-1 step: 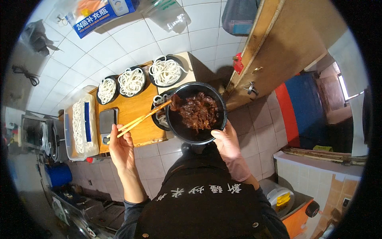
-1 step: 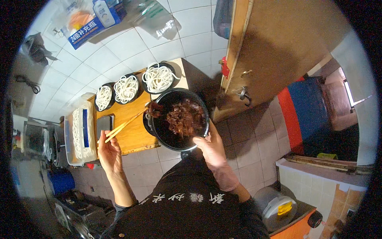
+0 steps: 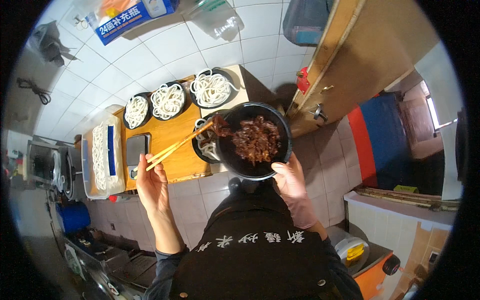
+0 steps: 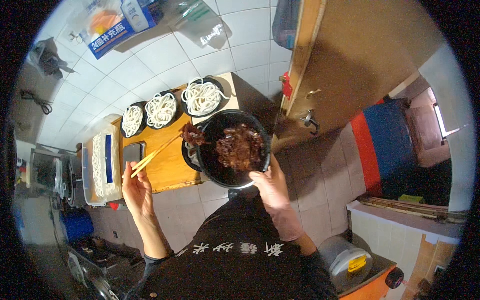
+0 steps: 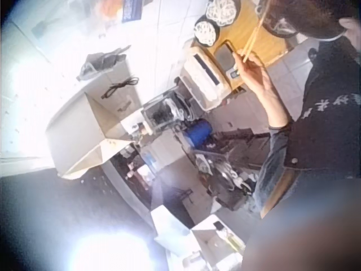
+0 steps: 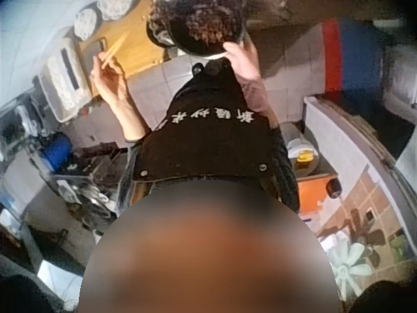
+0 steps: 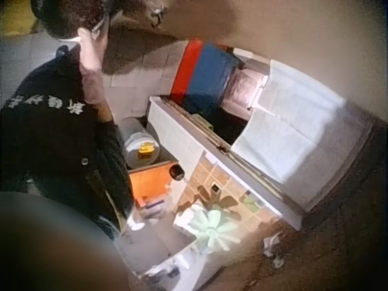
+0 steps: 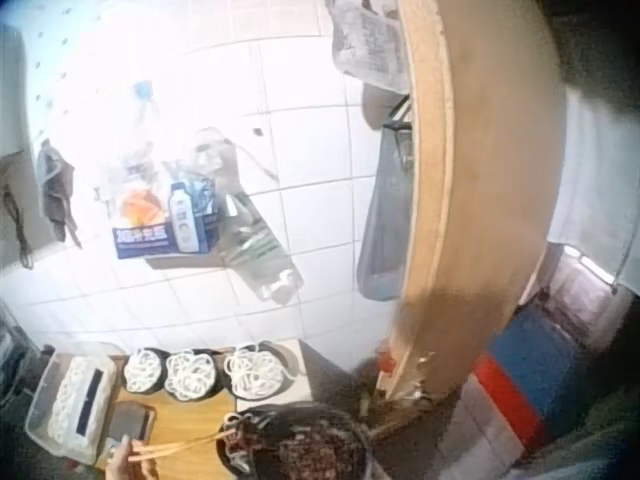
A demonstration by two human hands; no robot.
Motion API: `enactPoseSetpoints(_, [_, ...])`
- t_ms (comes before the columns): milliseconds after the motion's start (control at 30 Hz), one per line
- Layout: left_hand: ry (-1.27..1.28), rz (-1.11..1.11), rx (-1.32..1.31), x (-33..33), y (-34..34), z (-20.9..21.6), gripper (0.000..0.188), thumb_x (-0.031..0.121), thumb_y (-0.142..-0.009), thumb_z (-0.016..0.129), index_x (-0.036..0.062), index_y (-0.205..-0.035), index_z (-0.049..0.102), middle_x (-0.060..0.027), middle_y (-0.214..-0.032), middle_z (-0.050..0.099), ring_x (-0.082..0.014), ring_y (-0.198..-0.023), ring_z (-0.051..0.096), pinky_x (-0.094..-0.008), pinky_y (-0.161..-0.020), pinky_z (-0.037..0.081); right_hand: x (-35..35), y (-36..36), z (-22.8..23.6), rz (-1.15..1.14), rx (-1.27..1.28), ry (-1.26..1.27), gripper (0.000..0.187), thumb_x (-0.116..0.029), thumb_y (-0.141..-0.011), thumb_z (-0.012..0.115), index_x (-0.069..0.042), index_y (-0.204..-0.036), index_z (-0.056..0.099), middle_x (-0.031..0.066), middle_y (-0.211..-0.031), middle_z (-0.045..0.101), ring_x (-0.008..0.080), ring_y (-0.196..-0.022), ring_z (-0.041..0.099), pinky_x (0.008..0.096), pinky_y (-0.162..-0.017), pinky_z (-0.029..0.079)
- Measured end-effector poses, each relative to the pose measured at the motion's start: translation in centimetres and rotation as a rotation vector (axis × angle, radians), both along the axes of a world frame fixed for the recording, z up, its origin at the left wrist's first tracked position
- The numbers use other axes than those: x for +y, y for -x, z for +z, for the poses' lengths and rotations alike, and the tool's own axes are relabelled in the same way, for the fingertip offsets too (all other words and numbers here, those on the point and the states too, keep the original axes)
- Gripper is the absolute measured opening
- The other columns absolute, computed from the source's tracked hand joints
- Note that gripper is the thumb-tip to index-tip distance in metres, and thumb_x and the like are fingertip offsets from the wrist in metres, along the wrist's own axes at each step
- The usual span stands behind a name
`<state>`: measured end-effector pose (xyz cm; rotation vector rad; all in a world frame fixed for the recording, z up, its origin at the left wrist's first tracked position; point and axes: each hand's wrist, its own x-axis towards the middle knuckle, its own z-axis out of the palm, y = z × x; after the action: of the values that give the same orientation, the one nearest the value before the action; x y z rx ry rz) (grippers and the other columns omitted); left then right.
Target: The person assembles noodle bowls by placing cooked noodles into black bowls and topping them with a dark meat sauce using chopsticks. The person handles multiple bowls sequentially, adding sauce to each before moving to the next.
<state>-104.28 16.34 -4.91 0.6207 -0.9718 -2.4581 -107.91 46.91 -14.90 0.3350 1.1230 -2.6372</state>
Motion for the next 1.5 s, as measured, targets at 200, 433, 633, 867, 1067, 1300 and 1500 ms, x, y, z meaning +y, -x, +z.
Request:
enactPoseSetpoints(200, [-0.002,0.025,0.078,-3.7,-0.9,-1.4,0.019,0.016,-0.099,0.055,-0.0017,-0.099,0.061,-0.0089,-0.089,0.066,-0.0131,-0.068,0.063,-0.0194,-0.059,0.058,3.2,0.1,-1.1,-0.063,0.013,0.023,0.059,0.006,-0.082,0.062,-0.003,-0.136,0.043,0.0088,-0.113,0.058,0.0176,-0.098,0.061,0.0304,-0.080,0.054])
enactPoseSetpoints(433, [-0.010,0.130,0.026,-5.5,-1.9,-3.6,0.021,0.016,-0.099,0.057,-0.0036,-0.099,0.062,-0.0107,-0.088,0.067,-0.0137,-0.070,0.065,-0.0200,-0.060,0.059,4.0,-0.8,0.4,-0.089,0.052,-0.075,0.055,-0.004,-0.084,0.063,0.002,-0.135,0.044,0.0139,-0.130,0.054,0.0265,-0.117,0.056,0.0405,-0.098,0.048])
enactPoseSetpoints(633, [0.066,0.109,-0.071,-5.8,-3.2,-5.3,0.025,0.021,-0.100,0.055,-0.0029,-0.097,0.062,-0.0102,-0.083,0.066,-0.0141,-0.067,0.066,-0.0210,-0.060,0.057,4.3,-1.2,-1.7,-0.123,-0.037,-0.056,0.051,0.003,-0.082,0.065,-0.003,-0.131,0.049,0.0058,-0.110,0.059,0.0170,-0.097,0.059,0.0320,-0.087,0.049])
enactPoseSetpoints(867, [0.392,0.083,-0.229,-5.0,-3.1,-6.8,0.030,0.025,-0.100,0.054,-0.0042,-0.102,0.062,-0.0123,-0.087,0.066,-0.0195,-0.068,0.067,-0.0280,-0.060,0.056,4.1,-1.3,-2.7,-0.091,-0.044,-0.076,0.052,0.001,-0.082,0.066,-0.002,-0.131,0.049,0.0035,-0.105,0.061,0.0145,-0.092,0.060,0.0290,-0.086,0.049])
enactPoseSetpoints(1067, [0.530,0.009,-0.273,-2.9,0.1,-7.6,0.033,0.026,-0.100,0.055,-0.0063,-0.102,0.063,-0.0152,-0.086,0.067,-0.0205,-0.067,0.068,-0.0292,-0.062,0.057,3.3,-0.7,-1.8,-0.080,-0.025,-0.048,0.057,0.000,-0.081,0.068,-0.002,-0.134,0.047,0.0034,-0.109,0.060,0.0149,-0.097,0.059,0.0304,-0.089,0.047])
enactPoseSetpoints(1300, [0.705,-0.089,-0.258,-2.2,1.6,-7.5,0.035,0.023,-0.100,0.054,-0.0096,-0.105,0.064,-0.0160,-0.090,0.068,-0.0208,-0.070,0.069,-0.0290,-0.064,0.058,3.8,-1.0,-1.8,-0.086,-0.014,-0.066,0.055,0.000,-0.081,0.067,-0.003,-0.133,0.047,0.0043,-0.112,0.059,0.0166,-0.099,0.058,0.0324,-0.090,0.047])
enactPoseSetpoints(1500, [0.807,-0.178,-0.275,-2.4,0.6,-6.3,0.034,0.023,-0.100,0.055,-0.0091,-0.106,0.064,-0.0155,-0.090,0.068,-0.0203,-0.068,0.069,-0.0287,-0.062,0.057,4.1,-1.2,-2.2,-0.089,-0.014,-0.048,0.054,-0.001,-0.082,0.066,-0.003,-0.133,0.048,0.0056,-0.114,0.058,0.0193,-0.102,0.058,0.0360,-0.091,0.048])
